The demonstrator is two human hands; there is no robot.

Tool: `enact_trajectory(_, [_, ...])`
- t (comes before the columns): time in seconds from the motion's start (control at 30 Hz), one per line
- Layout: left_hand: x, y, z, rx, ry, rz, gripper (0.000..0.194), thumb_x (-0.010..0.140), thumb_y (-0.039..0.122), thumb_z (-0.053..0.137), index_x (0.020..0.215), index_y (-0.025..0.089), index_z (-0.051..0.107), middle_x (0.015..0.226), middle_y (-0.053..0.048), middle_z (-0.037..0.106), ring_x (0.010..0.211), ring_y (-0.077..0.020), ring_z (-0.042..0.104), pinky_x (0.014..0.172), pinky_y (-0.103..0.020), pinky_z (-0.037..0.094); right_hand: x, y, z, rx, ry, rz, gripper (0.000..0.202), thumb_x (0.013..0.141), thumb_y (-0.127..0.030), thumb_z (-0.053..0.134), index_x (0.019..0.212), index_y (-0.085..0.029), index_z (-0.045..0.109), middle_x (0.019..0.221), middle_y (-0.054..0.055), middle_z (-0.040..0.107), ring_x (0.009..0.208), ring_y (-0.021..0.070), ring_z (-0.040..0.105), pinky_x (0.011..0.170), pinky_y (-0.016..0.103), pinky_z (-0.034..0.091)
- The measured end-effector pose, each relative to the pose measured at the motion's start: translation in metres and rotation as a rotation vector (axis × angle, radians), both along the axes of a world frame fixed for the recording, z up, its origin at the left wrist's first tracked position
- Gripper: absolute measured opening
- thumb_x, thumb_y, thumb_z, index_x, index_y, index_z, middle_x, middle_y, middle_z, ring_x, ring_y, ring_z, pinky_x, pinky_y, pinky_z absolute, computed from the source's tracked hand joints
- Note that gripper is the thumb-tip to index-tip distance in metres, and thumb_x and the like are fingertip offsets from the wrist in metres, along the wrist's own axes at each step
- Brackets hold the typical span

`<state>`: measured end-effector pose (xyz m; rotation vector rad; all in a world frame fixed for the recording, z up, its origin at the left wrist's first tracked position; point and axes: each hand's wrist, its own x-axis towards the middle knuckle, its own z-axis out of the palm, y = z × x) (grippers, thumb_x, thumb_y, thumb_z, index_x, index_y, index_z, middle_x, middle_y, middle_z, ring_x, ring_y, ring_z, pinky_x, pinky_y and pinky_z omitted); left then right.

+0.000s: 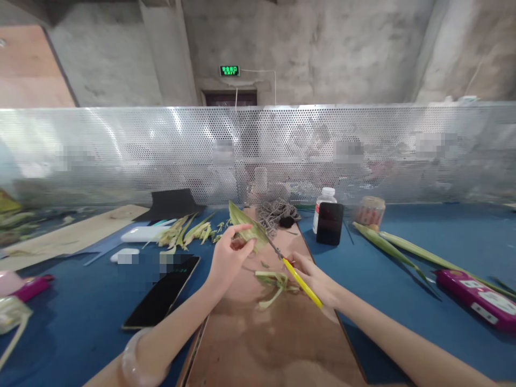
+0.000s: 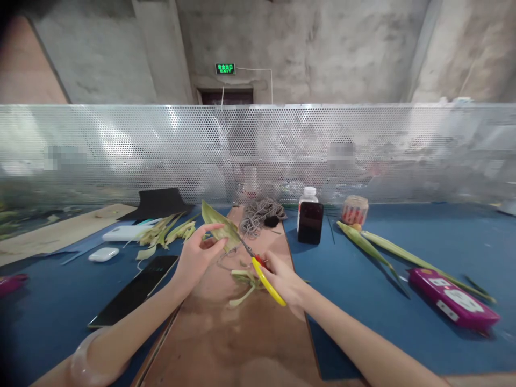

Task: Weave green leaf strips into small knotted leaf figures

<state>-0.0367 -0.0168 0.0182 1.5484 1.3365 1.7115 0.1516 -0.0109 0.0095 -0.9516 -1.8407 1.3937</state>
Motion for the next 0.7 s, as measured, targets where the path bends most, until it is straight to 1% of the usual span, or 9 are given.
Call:
enact_trajectory(0.13, [-0.0003, 0.0001, 0.0006, 0.004, -0.014, 0.001, 0.028, 0.068, 0.025, 0.057, 0.095, 0.018, 0.054, 0.058, 0.005, 0.051, 0.053, -0.0093, 0.05, 0.049, -0.018, 0.041, 0.0001, -0.0015, 0.0016, -0.03, 0.008, -0.034, 0.029, 0.071, -0.045, 0.053, 0.074, -0.019, 0.04, 0.068, -0.003, 0.041, 0.055, 0.0076, 0.04, 0.046, 0.018, 0.034])
enact_trajectory(0.23, [0.0004, -0.0007, 0.0006, 0.003, -0.011, -0.02, 0.028, 0.068, 0.025, 0.057, 0.095, 0.018, 0.054, 0.059, 0.004, 0.051, 0.052, -0.0094, 0.05, 0.049, -0.018, 0.04, 0.0008, -0.0003, 0.0003, -0.074, -0.048, -0.066, 0.03, 0.07, -0.048, 0.052, 0.079, -0.02, 0.043, 0.069, -0.002, 0.044, 0.051, 0.0074, 0.04, 0.041, 0.018, 0.03])
enact_trajectory(0.33, [0.0016, -0.0013, -0.0006, -0.009, -0.01, -0.053, 0.029, 0.068, 0.026, 0.057, 0.095, 0.018, 0.054, 0.062, 0.004, 0.053, 0.052, -0.0094, 0.05, 0.05, -0.019, 0.04, 0.0009, 0.0009, -0.0017, -0.111, -0.073, -0.061, 0.03, 0.071, -0.048, 0.05, 0.085, -0.021, 0.044, 0.066, -0.003, 0.045, 0.045, 0.0064, 0.038, 0.038, 0.018, 0.028])
enact_trajectory(0.4, [0.002, -0.0011, -0.0016, -0.014, -0.019, -0.065, 0.029, 0.069, 0.027, 0.057, 0.096, 0.018, 0.053, 0.062, 0.003, 0.054, 0.053, -0.0097, 0.051, 0.05, -0.019, 0.039, 0.0005, 0.0008, -0.002, -0.105, -0.05, -0.047, 0.028, 0.073, -0.046, 0.05, 0.084, -0.021, 0.044, 0.066, -0.004, 0.045, 0.045, 0.0059, 0.038, 0.039, 0.018, 0.028])
enact_trajectory(0.53, [0.0017, -0.0003, -0.0022, -0.015, -0.034, -0.061, 0.03, 0.069, 0.027, 0.058, 0.097, 0.019, 0.053, 0.058, 0.005, 0.051, 0.052, -0.0093, 0.049, 0.048, -0.018, 0.038, -0.0002, 0.0001, -0.0007, -0.052, -0.01, -0.055, 0.024, 0.074, -0.042, 0.05, 0.08, -0.02, 0.046, 0.072, -0.003, 0.045, 0.051, 0.0059, 0.04, 0.041, 0.016, 0.031])
enact_trajectory(0.7, [0.003, -0.0008, -0.0023, -0.017, 0.0, -0.075, 0.029, 0.068, 0.026, 0.058, 0.095, 0.018, 0.054, 0.06, 0.003, 0.053, 0.053, -0.0103, 0.051, 0.05, -0.02, 0.04, 0.0012, 0.003, -0.0026, -0.098, -0.045, -0.071, 0.03, 0.073, -0.047, 0.051, 0.085, -0.02, 0.046, 0.07, -0.003, 0.046, 0.045, 0.0046, 0.037, 0.037, 0.016, 0.027])
